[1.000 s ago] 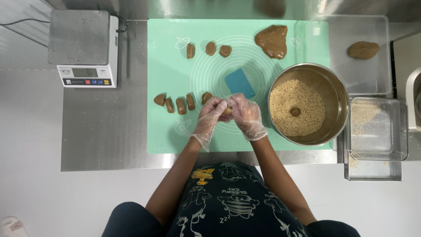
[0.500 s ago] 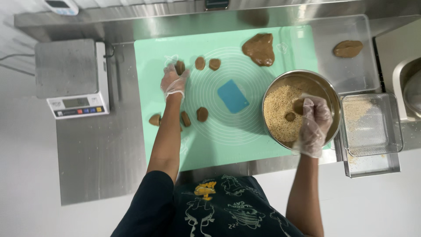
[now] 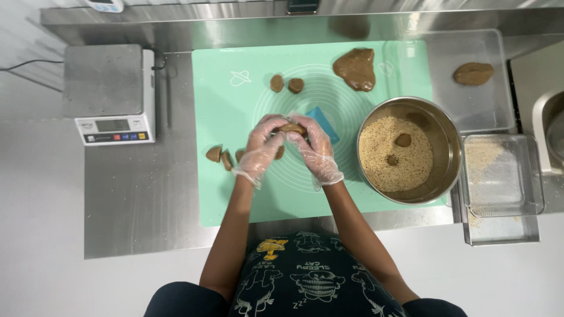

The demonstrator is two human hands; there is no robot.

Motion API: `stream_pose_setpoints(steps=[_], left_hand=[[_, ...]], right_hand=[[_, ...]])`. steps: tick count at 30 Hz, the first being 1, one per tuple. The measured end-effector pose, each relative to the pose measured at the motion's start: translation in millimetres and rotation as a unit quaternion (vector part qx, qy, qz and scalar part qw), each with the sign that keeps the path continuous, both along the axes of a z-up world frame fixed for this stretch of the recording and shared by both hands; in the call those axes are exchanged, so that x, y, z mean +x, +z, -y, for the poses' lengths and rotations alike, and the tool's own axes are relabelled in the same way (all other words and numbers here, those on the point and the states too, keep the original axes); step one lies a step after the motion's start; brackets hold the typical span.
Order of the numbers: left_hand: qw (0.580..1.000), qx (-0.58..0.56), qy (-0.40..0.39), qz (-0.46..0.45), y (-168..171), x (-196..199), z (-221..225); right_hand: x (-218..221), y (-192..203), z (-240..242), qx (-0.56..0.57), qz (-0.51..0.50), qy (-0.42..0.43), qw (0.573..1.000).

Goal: The person prepares dough balls by hand, dipping them in a bowl of seeds and placing them into plastic containers.

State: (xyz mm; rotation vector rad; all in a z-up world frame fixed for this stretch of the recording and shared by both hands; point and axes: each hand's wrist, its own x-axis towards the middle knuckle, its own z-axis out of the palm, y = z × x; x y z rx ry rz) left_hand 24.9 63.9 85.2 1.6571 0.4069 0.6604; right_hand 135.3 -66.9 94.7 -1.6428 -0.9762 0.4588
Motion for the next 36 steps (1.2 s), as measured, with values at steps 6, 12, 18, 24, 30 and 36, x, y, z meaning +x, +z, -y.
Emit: stream_pose_setpoints(steps=[6, 12, 18, 24, 30, 36], left_hand=[[0.98, -0.132, -0.071, 0.128, -12.1, -17.1, 25.3], [0.929, -0.357, -0.035, 0.088, -12.3, -11.3, 29.9], [0.997, -0.072, 0.016, -0.024, 0.9, -16.0, 25.1], [0.959, -0.267, -0.099, 0.003, -8.4, -17.4, 27.3], [0.923, -0.34, 0.135, 0.123, -25.9, 1.0, 42.9], [0.927, -0.349, 0.015, 0.14, -54.0, -6.0, 38.3]], right_hand=[[-13.0, -20.5, -1.7, 0.093, -0.312, -0.017, 0.945], [-13.5, 3.8, 8.7, 0.142, -0.513, 0.048, 0.845], [-12.7, 15.4, 15.7, 0.043, -0.426, -0.024, 0.903], [11.9, 7.5, 10.0, -0.008, -0.33, 0.051, 0.943], [-4.1, 7.0, 9.8, 0.125, 0.124, 0.014, 0.984], [-15.8, -13.2, 11.3, 0.126, -0.122, -0.02, 0.984]])
